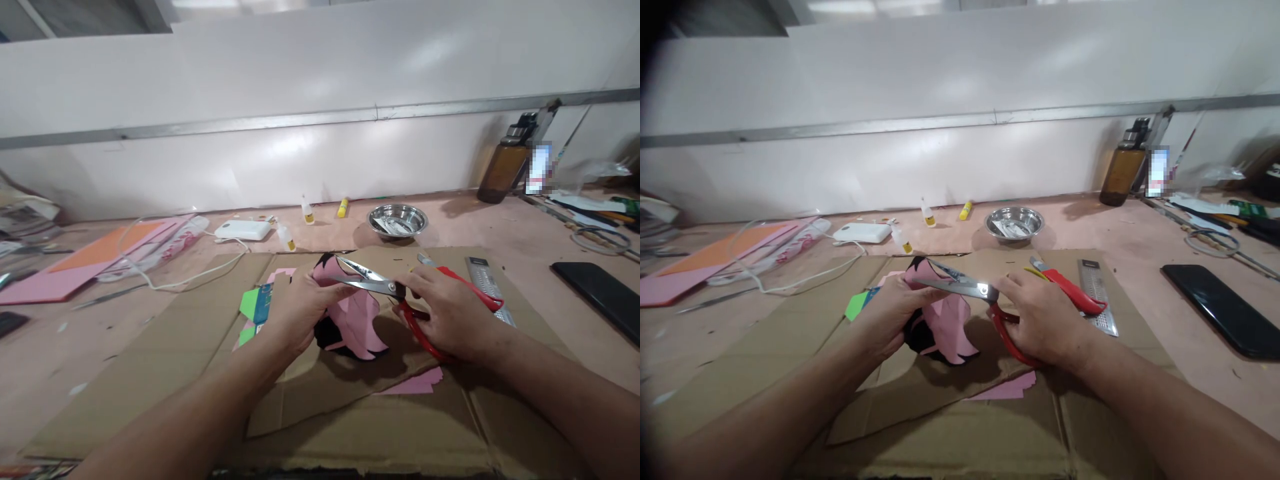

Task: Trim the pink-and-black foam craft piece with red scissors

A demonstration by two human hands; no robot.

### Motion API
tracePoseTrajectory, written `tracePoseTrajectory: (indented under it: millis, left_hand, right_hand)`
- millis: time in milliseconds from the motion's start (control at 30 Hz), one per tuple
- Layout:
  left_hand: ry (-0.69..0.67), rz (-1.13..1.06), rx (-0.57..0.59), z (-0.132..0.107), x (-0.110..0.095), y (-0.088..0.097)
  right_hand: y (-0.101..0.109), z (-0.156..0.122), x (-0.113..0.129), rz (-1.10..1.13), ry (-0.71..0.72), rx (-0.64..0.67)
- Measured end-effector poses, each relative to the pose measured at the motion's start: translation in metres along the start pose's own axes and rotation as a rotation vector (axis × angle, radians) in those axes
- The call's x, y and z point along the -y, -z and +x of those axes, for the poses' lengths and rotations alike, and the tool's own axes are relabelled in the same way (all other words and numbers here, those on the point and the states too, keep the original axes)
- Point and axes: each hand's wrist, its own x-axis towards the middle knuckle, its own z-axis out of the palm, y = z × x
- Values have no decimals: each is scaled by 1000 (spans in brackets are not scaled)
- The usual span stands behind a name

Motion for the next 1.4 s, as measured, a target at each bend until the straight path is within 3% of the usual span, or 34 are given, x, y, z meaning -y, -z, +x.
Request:
tracePoseTrajectory:
  millis: [100, 200, 300, 433, 633, 767, 867, 933, 1000, 1033, 1100, 1233, 1400]
  left_hand:
    - [48, -36, 42, -1, -4, -1]
    - [97, -139, 117, -1, -7, -2]
    - [127, -187, 111, -1, -7, -3]
    - [160, -149, 111, -1, -6, -2]
    - [177, 120, 183, 9, 0, 3]
    - [28, 531, 211, 21, 3, 8]
    - [-143, 696, 75, 28, 3, 14]
    - [-360, 797, -107, 29, 4, 17]
    - [-662, 921, -219, 25, 6, 16]
    - [-815, 992, -233, 22, 9, 14]
    - [-1012, 1152, -145, 13, 15, 7]
    - [-1057, 1413, 13, -2, 27, -8]
    - [-1006, 1485, -101, 0, 25, -8]
  right_hand:
    - [1, 1, -2, -23, -41, -61]
    - [-1, 4, -7, 145, -184, -112]
    - [-4, 4, -10, 238, -274, -120]
    - [-8, 1, -10, 109, -234, -180]
    - [-8, 2, -11, -88, -247, -125]
    - [-8, 3, -13, -173, -269, -88]
    - [-10, 2, -15, -222, -257, -89]
    - [-13, 2, -15, -253, -251, -105]
    - [-15, 2, -14, -293, -253, -119]
    - [-16, 2, -13, -315, -249, -127]
    - [-17, 1, -10, -351, -214, -144]
    - [-16, 0, -1, -395, -97, -208]
    - [-13, -1, 4, -471, -49, -261]
